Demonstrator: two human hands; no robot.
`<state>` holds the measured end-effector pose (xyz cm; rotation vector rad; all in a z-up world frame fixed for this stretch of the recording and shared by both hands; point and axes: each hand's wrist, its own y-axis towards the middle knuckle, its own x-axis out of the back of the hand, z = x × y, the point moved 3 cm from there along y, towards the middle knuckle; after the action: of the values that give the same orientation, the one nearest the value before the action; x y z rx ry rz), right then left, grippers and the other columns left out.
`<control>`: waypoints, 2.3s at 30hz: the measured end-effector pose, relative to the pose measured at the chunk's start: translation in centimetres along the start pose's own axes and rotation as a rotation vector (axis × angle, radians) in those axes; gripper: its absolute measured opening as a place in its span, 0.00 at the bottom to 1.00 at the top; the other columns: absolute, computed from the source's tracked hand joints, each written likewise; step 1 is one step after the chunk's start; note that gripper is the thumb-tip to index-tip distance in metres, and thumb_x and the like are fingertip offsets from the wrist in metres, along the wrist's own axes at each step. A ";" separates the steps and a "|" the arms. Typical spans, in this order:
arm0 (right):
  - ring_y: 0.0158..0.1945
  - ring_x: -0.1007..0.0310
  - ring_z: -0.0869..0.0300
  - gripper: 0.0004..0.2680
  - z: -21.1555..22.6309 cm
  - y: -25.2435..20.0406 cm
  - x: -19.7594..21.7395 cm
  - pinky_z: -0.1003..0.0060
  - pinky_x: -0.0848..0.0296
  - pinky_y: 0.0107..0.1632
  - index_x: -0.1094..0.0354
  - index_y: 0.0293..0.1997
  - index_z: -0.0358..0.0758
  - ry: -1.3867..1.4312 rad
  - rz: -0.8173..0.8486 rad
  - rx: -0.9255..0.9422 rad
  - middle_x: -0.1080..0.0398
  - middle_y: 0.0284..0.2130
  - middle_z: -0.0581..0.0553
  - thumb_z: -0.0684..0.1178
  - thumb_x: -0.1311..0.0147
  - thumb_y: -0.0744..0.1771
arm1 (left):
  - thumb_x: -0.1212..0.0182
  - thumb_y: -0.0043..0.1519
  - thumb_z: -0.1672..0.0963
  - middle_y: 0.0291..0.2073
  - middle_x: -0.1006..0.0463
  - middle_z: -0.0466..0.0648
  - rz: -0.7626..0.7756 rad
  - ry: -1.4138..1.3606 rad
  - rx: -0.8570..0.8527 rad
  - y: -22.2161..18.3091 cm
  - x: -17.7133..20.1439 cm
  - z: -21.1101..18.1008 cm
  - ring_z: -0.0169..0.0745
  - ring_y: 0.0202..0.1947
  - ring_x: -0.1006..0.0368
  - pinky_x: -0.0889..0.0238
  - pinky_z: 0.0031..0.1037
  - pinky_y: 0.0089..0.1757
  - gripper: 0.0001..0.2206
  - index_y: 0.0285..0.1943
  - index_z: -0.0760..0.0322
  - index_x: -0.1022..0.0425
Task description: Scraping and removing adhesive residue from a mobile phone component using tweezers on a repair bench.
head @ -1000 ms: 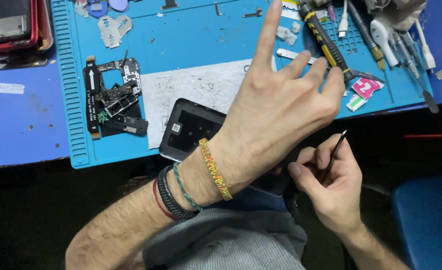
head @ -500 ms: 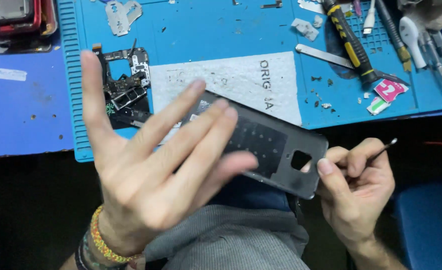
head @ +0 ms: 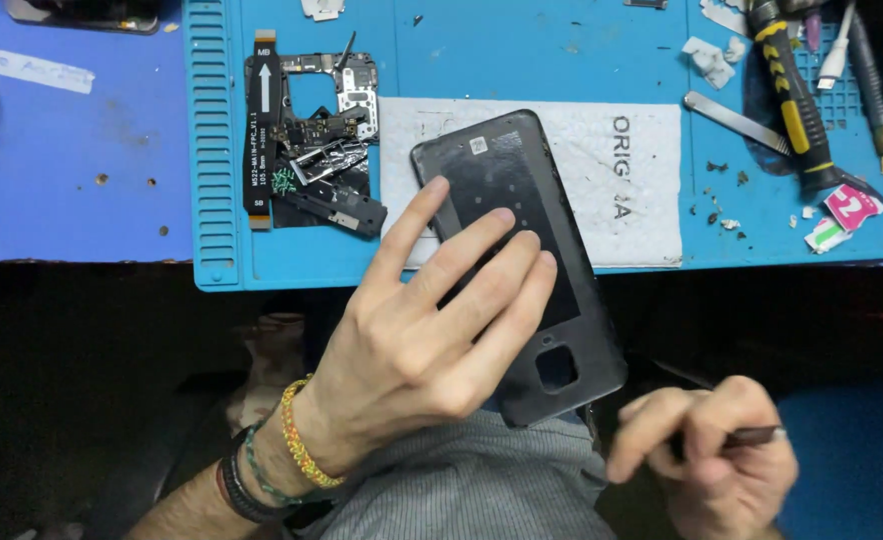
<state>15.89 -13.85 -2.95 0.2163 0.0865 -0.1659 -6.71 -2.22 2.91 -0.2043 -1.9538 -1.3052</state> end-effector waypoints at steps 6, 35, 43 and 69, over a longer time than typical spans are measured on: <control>0.28 0.54 0.58 0.10 1.5 3.7 3.8 0.61 0.44 0.45 0.52 0.53 0.50 -0.333 -0.150 0.068 0.41 0.21 0.39 0.61 0.71 0.79 | 0.45 0.74 0.66 0.48 0.18 0.59 0.026 -0.177 0.001 -0.3 0.5 0.9 0.58 0.54 0.19 0.29 0.59 0.63 0.07 0.46 0.74 0.20; 0.56 0.19 0.41 0.06 2.2 13.3 -1.7 0.56 0.19 0.63 0.43 0.54 0.18 -0.926 0.319 0.032 0.28 0.51 0.21 0.30 0.46 0.78 | 0.63 0.75 0.62 0.60 0.14 0.61 0.150 -0.078 0.168 -0.6 0.3 0.6 0.59 0.66 0.19 0.30 0.40 0.74 0.24 0.63 0.79 0.15; 0.51 0.18 0.42 0.09 2.4 13.4 -2.2 0.54 0.17 0.63 0.51 0.54 0.26 -0.859 0.401 0.085 0.32 0.48 0.25 0.35 0.49 0.76 | 0.61 0.77 0.63 0.59 0.14 0.62 0.149 -0.070 0.222 -0.3 0.3 0.0 0.62 0.66 0.17 0.26 0.43 0.74 0.22 0.61 0.79 0.14; 0.51 0.20 0.46 0.08 2.5 13.4 -3.5 0.60 0.21 0.60 0.40 0.48 0.20 -0.834 0.310 0.042 0.28 0.47 0.28 0.34 0.43 0.77 | 0.52 0.75 0.64 0.56 0.15 0.63 0.128 0.001 0.135 0.2 0.4 -0.1 0.63 0.62 0.19 0.30 0.49 0.73 0.16 0.58 0.80 0.14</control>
<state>14.92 -0.93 2.64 0.1862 -0.7768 0.0605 -6.83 -2.38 3.32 -0.2568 -1.9852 -1.0873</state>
